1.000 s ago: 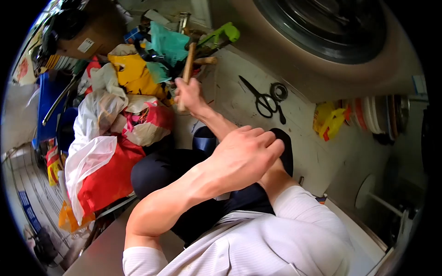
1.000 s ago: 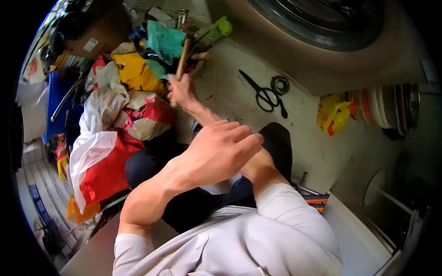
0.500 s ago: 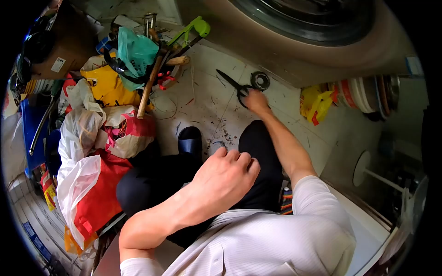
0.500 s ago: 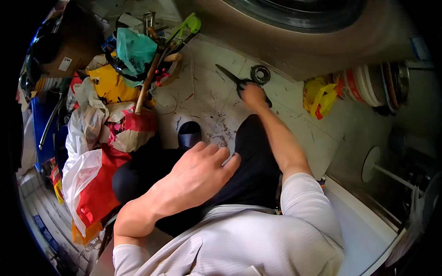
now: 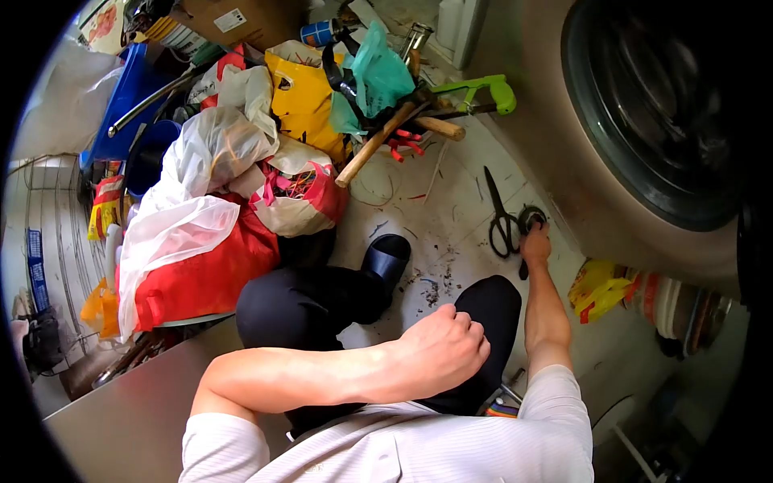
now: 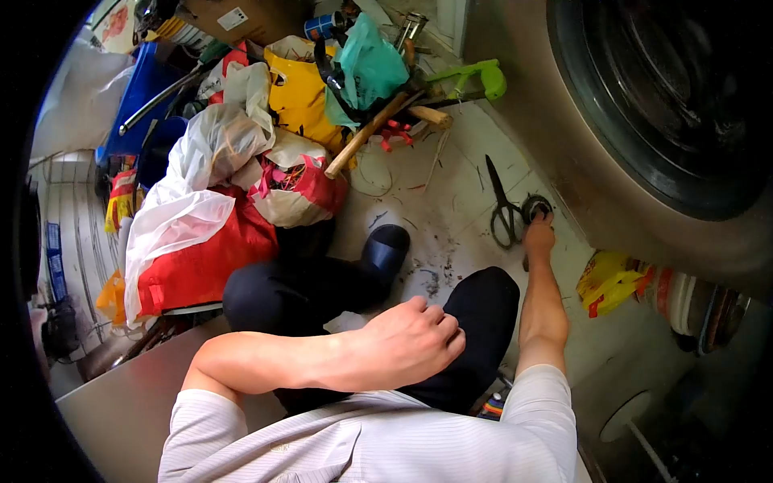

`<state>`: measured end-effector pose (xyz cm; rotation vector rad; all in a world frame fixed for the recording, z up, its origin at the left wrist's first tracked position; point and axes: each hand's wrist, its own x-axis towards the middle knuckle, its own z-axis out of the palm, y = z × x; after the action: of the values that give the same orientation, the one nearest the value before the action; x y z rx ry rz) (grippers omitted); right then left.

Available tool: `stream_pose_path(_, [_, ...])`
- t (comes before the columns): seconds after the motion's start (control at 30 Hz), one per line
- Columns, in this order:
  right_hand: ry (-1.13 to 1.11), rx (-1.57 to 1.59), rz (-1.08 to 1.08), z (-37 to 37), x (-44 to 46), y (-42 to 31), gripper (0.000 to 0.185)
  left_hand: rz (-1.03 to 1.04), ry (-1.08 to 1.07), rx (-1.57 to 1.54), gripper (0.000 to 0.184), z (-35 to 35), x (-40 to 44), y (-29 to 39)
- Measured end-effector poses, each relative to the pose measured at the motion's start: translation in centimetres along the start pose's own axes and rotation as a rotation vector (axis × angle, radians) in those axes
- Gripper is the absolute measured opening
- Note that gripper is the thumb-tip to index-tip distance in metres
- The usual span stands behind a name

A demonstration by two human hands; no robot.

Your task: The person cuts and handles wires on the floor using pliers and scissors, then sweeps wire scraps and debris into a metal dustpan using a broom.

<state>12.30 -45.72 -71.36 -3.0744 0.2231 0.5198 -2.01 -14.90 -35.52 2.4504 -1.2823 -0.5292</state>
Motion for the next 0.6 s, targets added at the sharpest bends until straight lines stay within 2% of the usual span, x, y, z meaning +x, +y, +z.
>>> stream_pose_path(0.13, [-0.043,0.033,-0.178,0.6,-0.2,0.8,0.054,0.005,0.045,0.028,0.021,0.1,0.0,-0.1])
stream_pose_path(0.2, [-0.073,0.054,-0.153,0.4,-0.7,0.6,0.057,0.006,0.049,0.046,0.020,0.2,0.1,-0.1])
stream_pose_path(0.27, [0.001,0.127,-0.162,0.5,-1.6,0.1,0.058,0.000,0.086,0.040,0.018,0.3,0.3,0.1])
stream_pose_path(0.53, [-0.109,0.364,-0.100,-2.7,-1.7,-0.2,0.050,0.010,0.087,0.044,0.017,0.9,0.6,0.2])
stream_pose_path(0.6, [-0.372,0.924,0.009,-4.8,-2.9,-0.8,0.052,0.028,0.067,0.033,0.018,0.6,0.7,0.1])
